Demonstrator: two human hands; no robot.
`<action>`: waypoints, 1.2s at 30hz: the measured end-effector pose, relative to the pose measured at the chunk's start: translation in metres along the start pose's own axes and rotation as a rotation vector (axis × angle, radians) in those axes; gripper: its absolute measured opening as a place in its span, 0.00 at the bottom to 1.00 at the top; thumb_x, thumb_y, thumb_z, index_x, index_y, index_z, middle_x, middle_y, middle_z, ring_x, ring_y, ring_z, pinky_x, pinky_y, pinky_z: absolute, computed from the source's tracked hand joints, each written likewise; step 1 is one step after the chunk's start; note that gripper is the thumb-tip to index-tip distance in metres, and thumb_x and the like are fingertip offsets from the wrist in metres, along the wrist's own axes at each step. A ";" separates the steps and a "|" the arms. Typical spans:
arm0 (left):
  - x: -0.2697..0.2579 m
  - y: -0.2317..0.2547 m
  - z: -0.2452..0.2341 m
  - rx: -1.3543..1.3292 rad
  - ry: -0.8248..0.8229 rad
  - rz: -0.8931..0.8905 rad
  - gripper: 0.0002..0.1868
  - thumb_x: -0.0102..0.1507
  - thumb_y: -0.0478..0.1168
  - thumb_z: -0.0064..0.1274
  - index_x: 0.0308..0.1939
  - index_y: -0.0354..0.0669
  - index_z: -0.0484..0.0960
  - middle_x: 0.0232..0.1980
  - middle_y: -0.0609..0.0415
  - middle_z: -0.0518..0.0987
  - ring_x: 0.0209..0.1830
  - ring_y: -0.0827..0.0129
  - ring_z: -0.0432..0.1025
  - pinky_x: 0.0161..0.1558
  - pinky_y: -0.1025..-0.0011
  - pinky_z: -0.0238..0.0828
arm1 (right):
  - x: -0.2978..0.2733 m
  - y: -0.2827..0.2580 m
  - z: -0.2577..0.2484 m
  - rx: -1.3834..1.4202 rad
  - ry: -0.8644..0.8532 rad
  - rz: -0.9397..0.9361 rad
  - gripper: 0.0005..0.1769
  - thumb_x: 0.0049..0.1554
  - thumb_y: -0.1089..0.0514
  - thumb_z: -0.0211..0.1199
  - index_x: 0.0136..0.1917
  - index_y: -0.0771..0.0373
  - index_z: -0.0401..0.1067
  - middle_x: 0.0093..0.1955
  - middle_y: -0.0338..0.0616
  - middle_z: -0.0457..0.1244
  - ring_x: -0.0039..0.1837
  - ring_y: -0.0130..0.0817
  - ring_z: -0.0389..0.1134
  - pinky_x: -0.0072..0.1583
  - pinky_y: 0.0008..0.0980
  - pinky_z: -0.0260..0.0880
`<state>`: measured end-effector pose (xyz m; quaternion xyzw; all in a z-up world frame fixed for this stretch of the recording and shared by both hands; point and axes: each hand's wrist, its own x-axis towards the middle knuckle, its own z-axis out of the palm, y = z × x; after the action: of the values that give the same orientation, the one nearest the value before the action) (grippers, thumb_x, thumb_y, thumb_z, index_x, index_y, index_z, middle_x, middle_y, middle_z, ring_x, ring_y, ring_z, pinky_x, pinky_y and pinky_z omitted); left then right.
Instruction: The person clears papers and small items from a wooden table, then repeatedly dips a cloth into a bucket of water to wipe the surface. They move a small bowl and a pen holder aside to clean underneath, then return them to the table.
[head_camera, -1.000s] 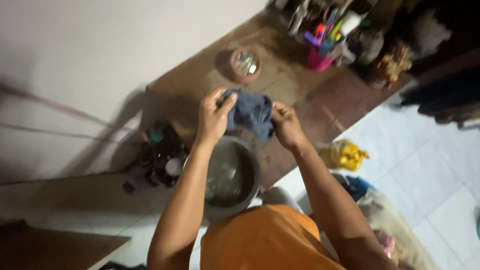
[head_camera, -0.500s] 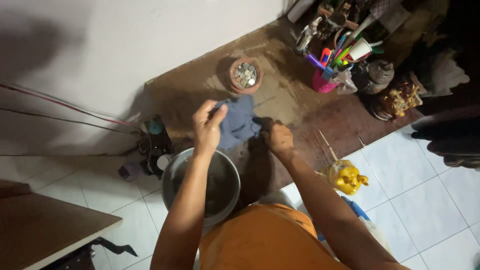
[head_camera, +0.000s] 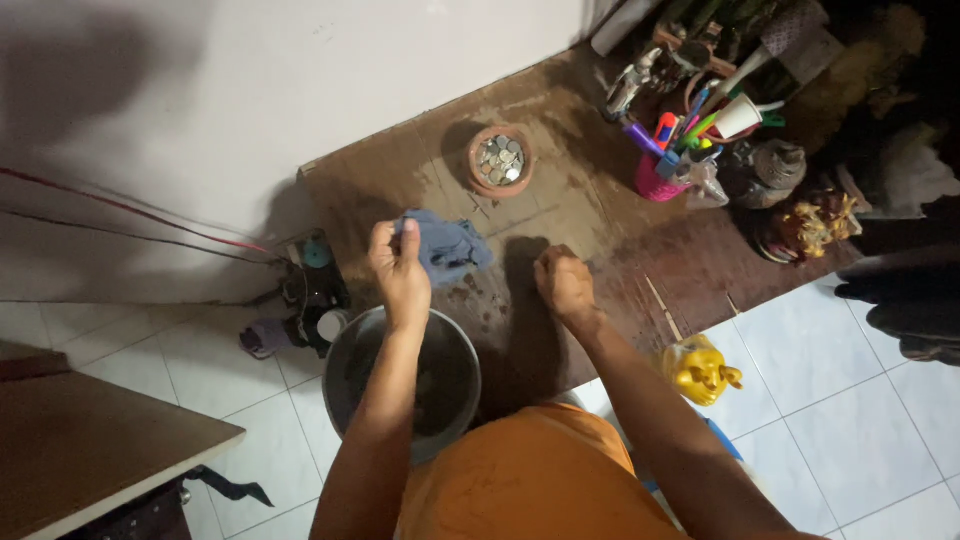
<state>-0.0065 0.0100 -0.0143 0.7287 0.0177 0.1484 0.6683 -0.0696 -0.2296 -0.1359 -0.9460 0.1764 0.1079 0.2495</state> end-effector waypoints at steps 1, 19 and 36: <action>0.001 0.008 0.001 -0.026 0.053 0.007 0.07 0.69 0.38 0.52 0.36 0.45 0.78 0.32 0.61 0.70 0.35 0.75 0.61 0.43 0.73 0.61 | -0.001 -0.003 0.005 0.088 0.267 -0.162 0.11 0.58 0.48 0.67 0.46 0.57 0.78 0.42 0.49 0.70 0.48 0.52 0.74 0.46 0.46 0.76; -0.002 0.053 -0.011 0.023 0.204 0.061 0.09 0.70 0.38 0.53 0.35 0.42 0.76 0.35 0.58 0.69 0.39 0.74 0.62 0.48 0.70 0.63 | 0.078 -0.086 0.040 -0.169 0.241 -0.194 0.10 0.62 0.48 0.57 0.47 0.49 0.77 0.57 0.37 0.67 0.44 0.46 0.76 0.46 0.43 0.78; -0.003 0.030 0.020 -0.081 0.112 -0.052 0.06 0.70 0.38 0.53 0.37 0.43 0.78 0.33 0.60 0.70 0.36 0.74 0.63 0.46 0.72 0.63 | 0.105 -0.061 -0.062 0.198 0.432 -0.327 0.10 0.62 0.50 0.64 0.44 0.56 0.77 0.38 0.46 0.65 0.44 0.52 0.73 0.42 0.49 0.75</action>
<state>-0.0099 -0.0129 0.0128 0.6907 0.0680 0.1723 0.6990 0.0567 -0.2411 -0.0875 -0.9341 0.0804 -0.1554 0.3113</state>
